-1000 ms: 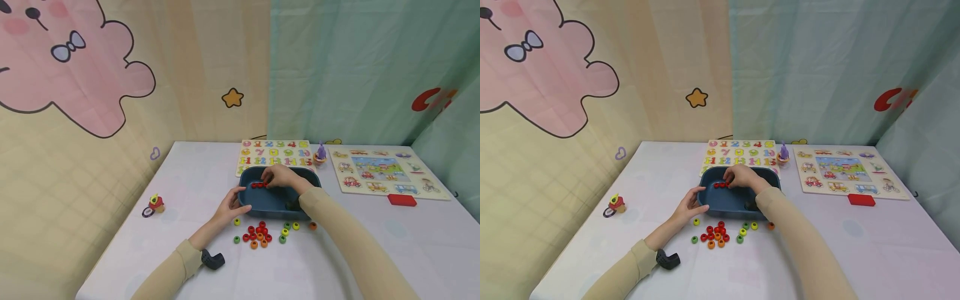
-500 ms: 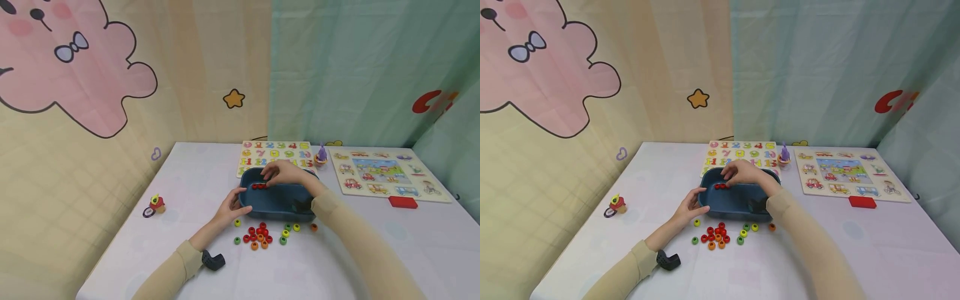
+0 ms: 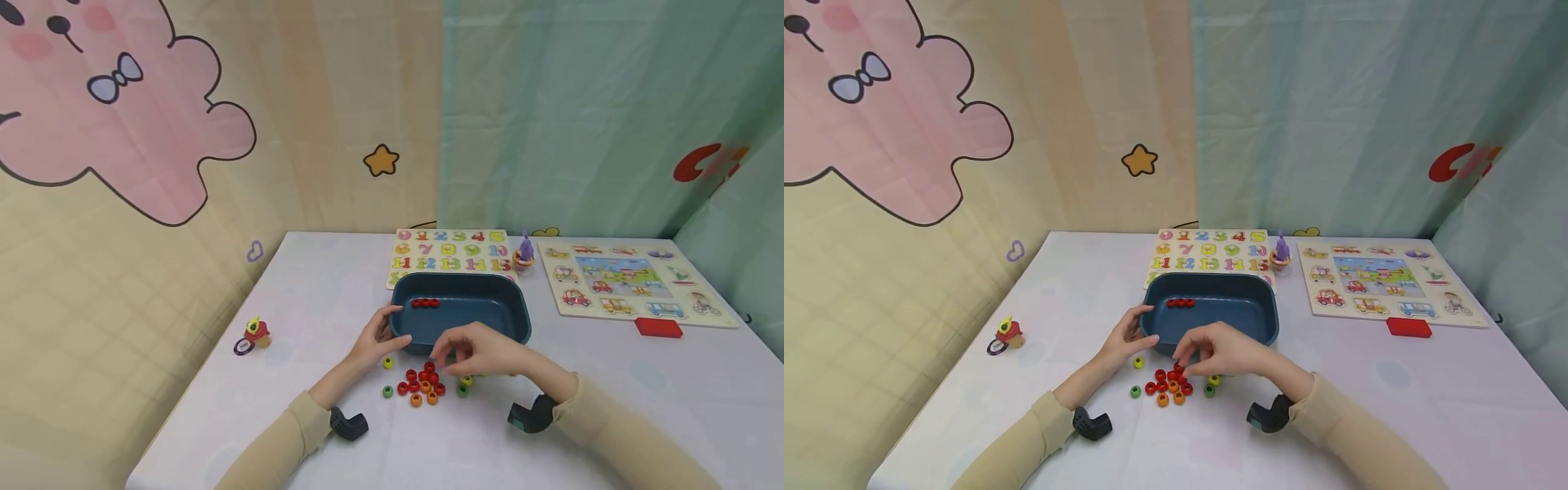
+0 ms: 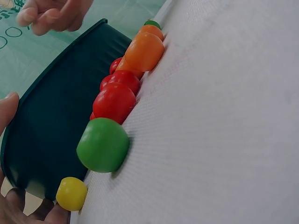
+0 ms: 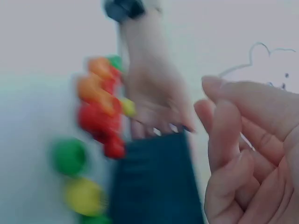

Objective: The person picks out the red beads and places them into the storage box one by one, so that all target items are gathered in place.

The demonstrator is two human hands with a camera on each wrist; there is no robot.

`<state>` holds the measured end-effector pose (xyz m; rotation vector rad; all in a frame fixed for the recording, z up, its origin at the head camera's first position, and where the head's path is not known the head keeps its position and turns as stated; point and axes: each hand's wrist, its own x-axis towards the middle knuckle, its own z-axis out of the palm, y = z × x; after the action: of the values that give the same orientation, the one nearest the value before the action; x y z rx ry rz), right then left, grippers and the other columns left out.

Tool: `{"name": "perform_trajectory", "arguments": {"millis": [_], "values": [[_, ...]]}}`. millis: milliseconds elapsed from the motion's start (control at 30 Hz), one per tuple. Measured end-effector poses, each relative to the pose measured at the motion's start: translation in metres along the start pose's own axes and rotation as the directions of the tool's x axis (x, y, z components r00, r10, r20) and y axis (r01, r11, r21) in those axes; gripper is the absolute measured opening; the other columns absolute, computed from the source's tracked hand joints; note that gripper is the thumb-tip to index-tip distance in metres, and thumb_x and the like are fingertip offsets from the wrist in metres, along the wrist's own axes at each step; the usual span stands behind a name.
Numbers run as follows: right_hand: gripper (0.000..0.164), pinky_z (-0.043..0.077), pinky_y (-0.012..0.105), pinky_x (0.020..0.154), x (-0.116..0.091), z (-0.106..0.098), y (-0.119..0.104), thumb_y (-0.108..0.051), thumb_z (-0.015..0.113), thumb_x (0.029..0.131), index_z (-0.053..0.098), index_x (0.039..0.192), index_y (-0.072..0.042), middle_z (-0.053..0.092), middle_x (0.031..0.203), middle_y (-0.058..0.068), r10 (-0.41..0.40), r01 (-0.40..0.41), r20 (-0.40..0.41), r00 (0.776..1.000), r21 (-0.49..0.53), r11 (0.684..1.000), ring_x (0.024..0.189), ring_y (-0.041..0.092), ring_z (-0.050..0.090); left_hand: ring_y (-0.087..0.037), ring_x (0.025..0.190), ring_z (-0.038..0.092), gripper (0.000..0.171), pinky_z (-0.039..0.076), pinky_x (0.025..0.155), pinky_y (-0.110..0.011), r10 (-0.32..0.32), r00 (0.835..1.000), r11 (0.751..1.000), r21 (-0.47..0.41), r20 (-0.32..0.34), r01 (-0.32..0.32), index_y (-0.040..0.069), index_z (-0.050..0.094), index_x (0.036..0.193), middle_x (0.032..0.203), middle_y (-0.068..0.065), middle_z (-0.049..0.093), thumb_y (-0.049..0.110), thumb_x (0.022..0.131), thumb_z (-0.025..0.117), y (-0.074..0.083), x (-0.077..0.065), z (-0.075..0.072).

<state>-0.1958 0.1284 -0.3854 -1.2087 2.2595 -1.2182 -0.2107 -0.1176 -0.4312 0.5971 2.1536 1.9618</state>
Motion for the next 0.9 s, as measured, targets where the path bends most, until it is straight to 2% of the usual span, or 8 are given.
{"name": "perform_trajectory", "arguments": {"millis": [200, 333, 400, 633, 900], "values": [[0.024, 0.041, 0.019, 0.043, -0.012, 0.029, 0.016, -0.029, 0.071, 0.076, 0.064, 0.096, -0.018, 0.06, 0.074, -0.01, 0.044, -0.047, -0.037, 0.998, -0.086, 0.995, 0.046, 0.003, 0.044, -0.035, 0.126, 0.029, 0.063, 0.035, 0.097, -0.035, -0.001, 1.0, 1.0, -0.022, 0.015, 0.001, 0.0, 0.028, 0.134, 0.146, -0.015, 0.013, 0.012, 0.083, 0.063, -0.002, 0.001, -0.001], [0.025, 0.038, 0.018, 0.042, -0.017, 0.041, 0.025, -0.031, 0.072, 0.074, 0.064, 0.096, -0.021, 0.055, 0.065, -0.01, 0.072, -0.083, -0.081, 0.994, -0.133, 0.988, 0.044, 0.002, 0.042, -0.034, 0.126, 0.029, 0.063, 0.034, 0.097, -0.034, -0.002, 1.0, 1.0, -0.029, 0.027, 0.003, 0.0, 0.027, 0.134, 0.146, -0.015, 0.013, 0.012, 0.084, 0.062, -0.001, 0.001, -0.001], [0.026, 0.036, 0.017, 0.041, -0.018, 0.044, 0.028, -0.031, 0.072, 0.074, 0.064, 0.096, -0.022, 0.054, 0.065, -0.01, 0.069, -0.084, -0.105, 0.992, -0.147, 0.985, 0.044, 0.002, 0.041, -0.034, 0.127, 0.029, 0.063, 0.034, 0.097, -0.034, -0.006, 1.0, 1.0, -0.025, 0.026, 0.007, 0.0, 0.027, 0.134, 0.146, -0.014, 0.013, 0.012, 0.084, 0.062, -0.001, 0.001, -0.001], [0.024, 0.037, 0.017, 0.042, -0.017, 0.049, 0.035, -0.027, 0.073, 0.074, 0.065, 0.095, -0.024, 0.062, 0.086, -0.012, 0.044, -0.073, -0.17, 0.985, -0.168, 0.983, 0.045, 0.002, 0.042, -0.033, 0.127, 0.029, 0.063, 0.034, 0.097, -0.034, -0.015, 1.0, 1.0, -0.021, 0.015, 0.016, 0.001, 0.028, 0.134, 0.147, -0.014, 0.012, 0.014, 0.083, 0.063, -0.001, 0.001, -0.001], [0.022, 0.037, 0.018, 0.041, -0.017, 0.053, 0.036, -0.028, 0.073, 0.074, 0.065, 0.094, -0.026, 0.06, 0.08, -0.016, 0.072, -0.112, -0.197, 0.978, -0.202, 0.973, 0.043, 0.002, 0.041, -0.034, 0.127, 0.029, 0.063, 0.033, 0.098, -0.036, -0.007, 1.0, 1.0, -0.024, 0.014, 0.007, 0.0, 0.028, 0.134, 0.146, -0.015, 0.012, 0.013, 0.083, 0.064, -0.002, 0.0, -0.001]]}}
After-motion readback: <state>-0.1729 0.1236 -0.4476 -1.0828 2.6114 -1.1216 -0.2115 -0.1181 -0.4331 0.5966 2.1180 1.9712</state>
